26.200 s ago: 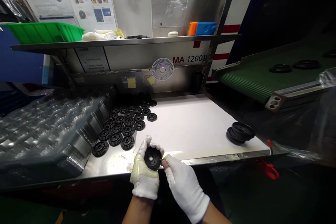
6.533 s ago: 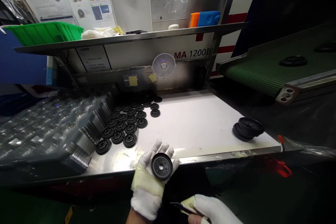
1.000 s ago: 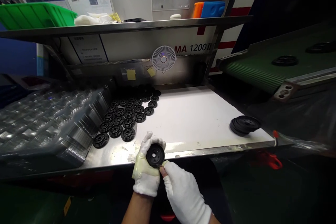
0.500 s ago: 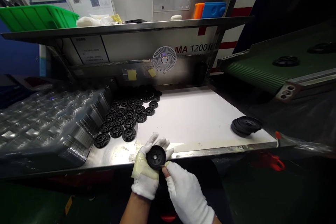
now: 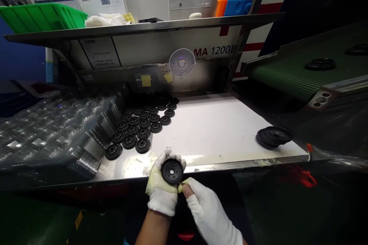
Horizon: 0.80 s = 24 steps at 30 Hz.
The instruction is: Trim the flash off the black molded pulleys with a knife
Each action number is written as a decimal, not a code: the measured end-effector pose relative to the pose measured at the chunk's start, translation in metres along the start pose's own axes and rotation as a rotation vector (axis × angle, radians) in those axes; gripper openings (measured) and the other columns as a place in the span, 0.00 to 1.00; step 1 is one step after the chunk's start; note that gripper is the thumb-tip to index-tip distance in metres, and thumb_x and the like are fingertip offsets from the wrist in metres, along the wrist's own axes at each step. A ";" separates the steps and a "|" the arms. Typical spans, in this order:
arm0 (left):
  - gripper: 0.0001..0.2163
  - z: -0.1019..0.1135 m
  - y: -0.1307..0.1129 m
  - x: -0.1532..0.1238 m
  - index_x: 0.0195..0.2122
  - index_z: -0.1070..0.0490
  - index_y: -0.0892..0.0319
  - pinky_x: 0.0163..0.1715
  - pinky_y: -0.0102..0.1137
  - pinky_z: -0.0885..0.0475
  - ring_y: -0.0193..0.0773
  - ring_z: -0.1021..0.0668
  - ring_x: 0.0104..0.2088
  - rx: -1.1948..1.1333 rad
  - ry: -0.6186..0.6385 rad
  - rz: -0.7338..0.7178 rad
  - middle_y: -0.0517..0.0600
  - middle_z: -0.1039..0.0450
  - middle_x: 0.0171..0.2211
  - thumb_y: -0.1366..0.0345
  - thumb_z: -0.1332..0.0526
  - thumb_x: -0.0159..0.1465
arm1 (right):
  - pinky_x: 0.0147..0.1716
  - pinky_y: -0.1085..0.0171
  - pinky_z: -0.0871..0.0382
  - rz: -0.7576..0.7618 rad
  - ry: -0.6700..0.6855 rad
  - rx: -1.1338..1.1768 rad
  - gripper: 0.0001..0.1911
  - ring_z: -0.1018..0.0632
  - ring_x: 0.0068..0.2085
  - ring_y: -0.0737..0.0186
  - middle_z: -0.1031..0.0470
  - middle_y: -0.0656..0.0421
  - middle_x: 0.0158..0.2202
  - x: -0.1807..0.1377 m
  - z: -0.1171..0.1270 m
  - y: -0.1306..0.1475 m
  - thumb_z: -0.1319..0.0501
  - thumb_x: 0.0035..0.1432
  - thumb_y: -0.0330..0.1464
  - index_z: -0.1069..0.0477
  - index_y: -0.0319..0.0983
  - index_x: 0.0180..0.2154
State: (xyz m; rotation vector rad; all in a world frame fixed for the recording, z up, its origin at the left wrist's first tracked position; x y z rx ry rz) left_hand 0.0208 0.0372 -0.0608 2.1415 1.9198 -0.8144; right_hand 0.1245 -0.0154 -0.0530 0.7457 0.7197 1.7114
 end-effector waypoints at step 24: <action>0.07 -0.017 -0.004 -0.028 0.36 0.29 0.62 0.43 0.42 0.30 0.40 0.24 0.35 0.020 -0.050 -0.159 0.52 0.28 0.31 0.71 0.42 0.55 | 0.25 0.71 0.41 0.023 0.289 0.148 0.12 0.33 0.26 0.69 0.34 0.64 0.23 -0.006 0.030 0.022 0.47 0.57 0.37 0.39 0.39 0.24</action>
Point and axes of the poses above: each hand's wrist, its own x-axis towards the middle knuckle, its own z-axis out of the back of the hand, y = z × x, the point moved 3 cm from there along x, towards the middle knuckle
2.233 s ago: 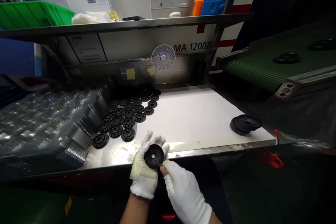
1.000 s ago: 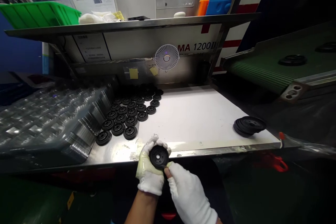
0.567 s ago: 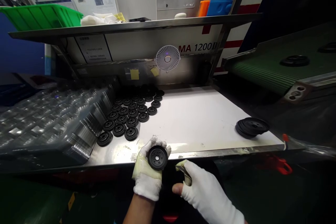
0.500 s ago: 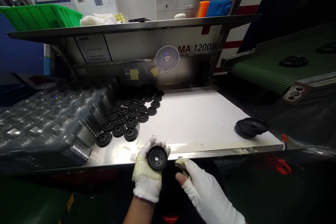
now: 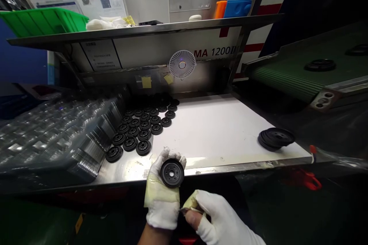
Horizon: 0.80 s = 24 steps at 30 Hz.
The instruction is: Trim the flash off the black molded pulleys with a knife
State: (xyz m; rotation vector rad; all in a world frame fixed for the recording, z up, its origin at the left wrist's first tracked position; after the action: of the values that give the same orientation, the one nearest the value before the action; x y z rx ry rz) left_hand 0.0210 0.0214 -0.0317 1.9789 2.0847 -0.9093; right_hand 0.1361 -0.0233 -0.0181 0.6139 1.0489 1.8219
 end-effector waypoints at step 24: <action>0.10 -0.012 0.001 -0.018 0.37 0.29 0.63 0.39 0.46 0.30 0.48 0.23 0.37 0.063 0.004 0.254 0.55 0.26 0.31 0.65 0.45 0.57 | 0.19 0.66 0.32 -0.260 -0.529 0.563 0.20 0.30 0.19 0.68 0.25 0.56 0.32 -0.014 0.026 -0.079 0.40 0.50 0.45 0.27 0.42 0.42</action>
State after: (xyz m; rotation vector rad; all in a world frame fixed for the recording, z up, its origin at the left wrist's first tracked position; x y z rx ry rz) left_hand 0.0283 0.0117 -0.0131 2.2133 1.7717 -0.9292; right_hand 0.1993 -0.0083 -0.0718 1.1587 1.1971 1.0402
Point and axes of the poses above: each hand's wrist, its own x-axis towards the middle knuckle, its own z-axis out of the back of the hand, y = z × x, the point moved 3 cm from there along x, towards the middle knuckle
